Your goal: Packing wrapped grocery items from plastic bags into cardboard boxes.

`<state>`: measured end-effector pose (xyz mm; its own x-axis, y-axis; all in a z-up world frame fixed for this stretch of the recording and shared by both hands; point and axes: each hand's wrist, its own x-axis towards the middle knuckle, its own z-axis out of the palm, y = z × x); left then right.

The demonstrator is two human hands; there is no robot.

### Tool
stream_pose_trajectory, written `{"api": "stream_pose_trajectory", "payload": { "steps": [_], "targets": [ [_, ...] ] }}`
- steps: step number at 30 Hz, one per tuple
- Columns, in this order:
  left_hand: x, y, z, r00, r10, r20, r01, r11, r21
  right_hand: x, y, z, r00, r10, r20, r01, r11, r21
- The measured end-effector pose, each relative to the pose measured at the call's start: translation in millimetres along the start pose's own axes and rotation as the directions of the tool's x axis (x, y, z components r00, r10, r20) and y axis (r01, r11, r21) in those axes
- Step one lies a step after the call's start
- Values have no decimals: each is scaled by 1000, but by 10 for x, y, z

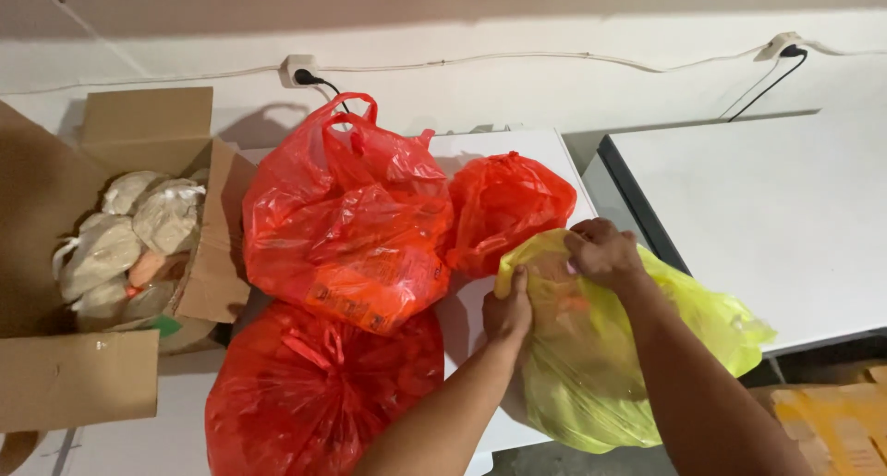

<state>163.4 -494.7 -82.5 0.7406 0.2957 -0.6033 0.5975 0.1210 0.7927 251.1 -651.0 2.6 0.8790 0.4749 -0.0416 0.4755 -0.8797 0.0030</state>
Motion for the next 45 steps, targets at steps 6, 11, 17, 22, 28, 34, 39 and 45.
{"api": "stream_pose_trajectory", "payload": {
  "steps": [6, 11, 17, 22, 28, 34, 39, 45],
  "targets": [
    [174, -131, -15, 998, -35, -43, 28, 990, -139, -16, -549, -380, 906, 417, 71, -413, 836, 363],
    [374, -381, -98, 993, -35, -114, 6, 968, -252, 101, -779, -364, 836, 545, 62, -435, 589, 681],
    [214, -515, -545, 917, -83, -391, -109, 889, -445, 450, -1213, -65, 919, 62, -390, 104, 914, 392],
    [-434, -157, -925, 942, -199, -272, -125, 543, -830, 686, -1630, -185, 994, 94, -59, -16, 652, 758],
    [-771, -92, -942, 887, 4, -461, -306, 754, -581, 843, -1288, 138, 919, -221, -326, 385, 680, 624],
    [-1422, 263, -1103, 180, 950, -256, -792, 294, 535, 74, -1355, -958, 891, 15, -454, 284, 761, 583],
    [-1431, 227, -1285, 437, 861, 262, -826, 269, 495, -429, -1468, -1680, 973, -54, 225, -78, 839, 539],
    [-997, 122, -1399, 682, 533, 501, -732, 478, 486, -478, -1409, -1318, 790, -210, 576, 40, 955, 294]
  ]
}}
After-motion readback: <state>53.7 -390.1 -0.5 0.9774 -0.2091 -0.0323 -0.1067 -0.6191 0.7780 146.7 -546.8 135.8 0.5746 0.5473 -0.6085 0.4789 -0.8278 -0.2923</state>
